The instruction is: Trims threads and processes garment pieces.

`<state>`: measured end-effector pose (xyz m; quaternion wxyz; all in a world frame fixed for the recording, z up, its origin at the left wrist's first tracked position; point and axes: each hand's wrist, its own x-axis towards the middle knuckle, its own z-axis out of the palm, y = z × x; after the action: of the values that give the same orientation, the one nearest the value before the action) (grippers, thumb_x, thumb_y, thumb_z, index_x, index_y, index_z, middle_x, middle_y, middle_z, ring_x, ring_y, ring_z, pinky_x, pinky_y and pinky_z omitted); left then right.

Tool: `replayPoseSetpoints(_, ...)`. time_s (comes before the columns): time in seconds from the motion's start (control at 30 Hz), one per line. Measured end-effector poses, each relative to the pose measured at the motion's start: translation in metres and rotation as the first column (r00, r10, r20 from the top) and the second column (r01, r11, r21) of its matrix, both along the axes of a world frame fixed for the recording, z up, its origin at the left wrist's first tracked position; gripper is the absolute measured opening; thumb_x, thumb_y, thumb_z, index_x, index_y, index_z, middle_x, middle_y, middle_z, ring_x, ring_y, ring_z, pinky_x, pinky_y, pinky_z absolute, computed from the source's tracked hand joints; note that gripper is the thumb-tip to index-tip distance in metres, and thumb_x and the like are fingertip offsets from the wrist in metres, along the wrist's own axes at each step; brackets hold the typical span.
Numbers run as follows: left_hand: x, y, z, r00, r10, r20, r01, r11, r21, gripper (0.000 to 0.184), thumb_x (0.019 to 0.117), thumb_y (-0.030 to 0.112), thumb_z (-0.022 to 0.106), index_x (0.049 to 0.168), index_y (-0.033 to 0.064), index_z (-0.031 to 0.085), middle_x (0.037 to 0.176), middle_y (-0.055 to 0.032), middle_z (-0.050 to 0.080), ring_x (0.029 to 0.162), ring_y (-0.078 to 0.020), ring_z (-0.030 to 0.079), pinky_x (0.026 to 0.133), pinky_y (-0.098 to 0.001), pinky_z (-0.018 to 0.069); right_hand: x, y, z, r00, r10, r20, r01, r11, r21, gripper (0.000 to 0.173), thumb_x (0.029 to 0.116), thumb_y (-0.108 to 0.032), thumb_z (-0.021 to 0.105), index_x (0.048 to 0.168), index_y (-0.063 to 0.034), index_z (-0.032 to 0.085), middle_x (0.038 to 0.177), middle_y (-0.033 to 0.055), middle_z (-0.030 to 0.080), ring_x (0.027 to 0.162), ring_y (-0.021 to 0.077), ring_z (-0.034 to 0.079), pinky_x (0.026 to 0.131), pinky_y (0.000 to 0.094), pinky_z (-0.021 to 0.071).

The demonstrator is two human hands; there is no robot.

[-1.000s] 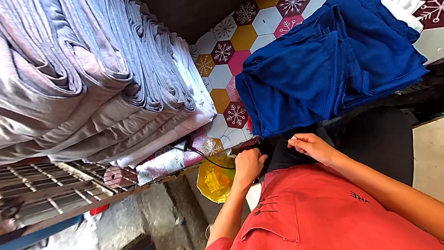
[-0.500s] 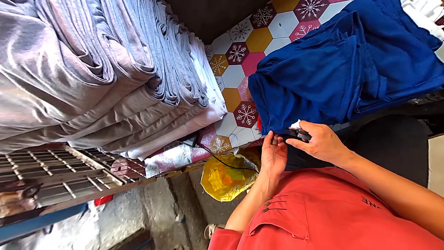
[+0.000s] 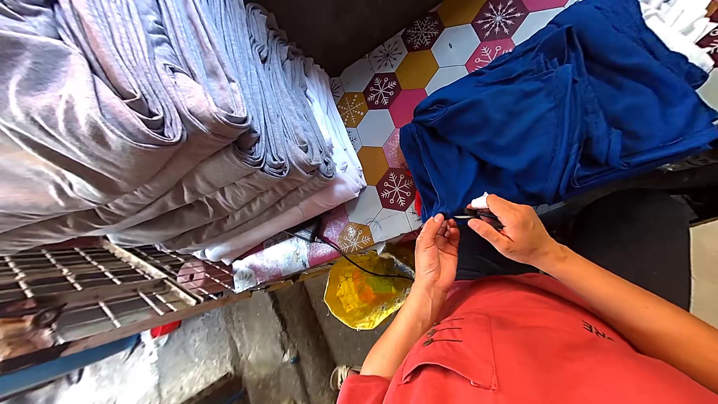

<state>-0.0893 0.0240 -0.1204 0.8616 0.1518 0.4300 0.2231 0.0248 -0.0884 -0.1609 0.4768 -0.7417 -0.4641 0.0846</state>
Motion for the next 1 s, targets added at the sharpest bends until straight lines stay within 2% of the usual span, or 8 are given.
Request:
replayPoseSetpoints(0.13,-0.001,-0.002,0.001,1.000,-0.026,0.011,0.026,0.999,0.032,0.022,0.1054,0.006,0.042,0.094,0.0056,0.061,0.079,-0.0066,0.068,0.069,-0.0117,0.067,0.070,-0.0233,0.0584,-0.003,0.007,-0.004,0.996,-0.003,0.093,-0.003,0.998,0.067,0.037,0.1022,-0.033,0.058,0.098,0.0015,0.069,0.078,0.0109,0.066,0.063,0.0194,0.063,0.053,0.0349,0.0499)
replayPoseSetpoints(0.27,0.000,-0.005,0.002,1.000,-0.022,-0.002,0.022,0.998,0.060,0.021,0.1054,0.005,0.044,0.094,0.0039,0.062,0.083,-0.0084,0.069,0.074,-0.0135,0.069,0.074,-0.0254,0.0587,-0.005,0.008,-0.001,0.993,-0.014,0.116,-0.002,0.990,0.139,0.034,0.1022,-0.030,0.059,0.093,0.0017,0.068,0.073,0.0099,0.061,0.059,0.0169,0.056,0.050,0.0307,0.0445)
replayPoseSetpoints(0.53,0.004,-0.011,-0.001,0.999,-0.037,-0.019,0.038,0.997,0.068,0.021,0.1051,0.003,0.045,0.094,0.0033,0.062,0.085,-0.0086,0.070,0.077,-0.0142,0.070,0.077,-0.0262,0.0590,-0.007,0.007,-0.003,0.995,-0.061,0.079,0.045,0.982,0.184,0.030,0.1026,-0.024,0.060,0.088,0.0007,0.070,0.074,0.0115,0.065,0.066,0.0187,0.063,0.056,0.0311,0.0500)
replayPoseSetpoints(0.63,0.005,-0.011,-0.001,0.999,-0.043,-0.011,0.044,0.994,0.098,0.019,0.1067,0.006,0.042,0.099,0.0046,0.060,0.084,-0.0084,0.070,0.075,-0.0146,0.070,0.076,-0.0273,0.0594,-0.007,0.005,-0.003,0.995,-0.074,0.074,0.060,0.983,0.171,0.031,0.1023,-0.025,0.061,0.088,0.0005,0.070,0.075,0.0115,0.066,0.066,0.0186,0.064,0.057,0.0315,0.0504)
replayPoseSetpoints(0.7,0.005,-0.010,-0.001,0.998,-0.045,-0.033,0.048,0.991,0.121,0.018,0.1086,0.010,0.041,0.106,0.0053,0.058,0.086,-0.0090,0.071,0.077,-0.0151,0.071,0.076,-0.0278,0.0594,-0.007,0.004,-0.004,0.995,-0.075,0.061,0.066,0.988,0.143,0.033,0.1009,-0.029,0.061,0.089,0.0013,0.068,0.072,0.0102,0.063,0.062,0.0173,0.059,0.054,0.0313,0.0474)
replayPoseSetpoints(1.0,0.006,-0.010,0.001,0.999,-0.032,-0.013,0.033,0.996,0.077,0.020,0.1085,0.011,0.039,0.107,0.0052,0.058,0.089,-0.0091,0.069,0.080,-0.0171,0.070,0.079,-0.0298,0.0592,-0.005,0.003,-0.002,0.998,-0.055,0.023,0.052,0.993,0.103,0.035,0.1007,-0.032,0.061,0.091,0.0008,0.069,0.074,0.0096,0.063,0.062,0.0165,0.059,0.053,0.0310,0.0467)
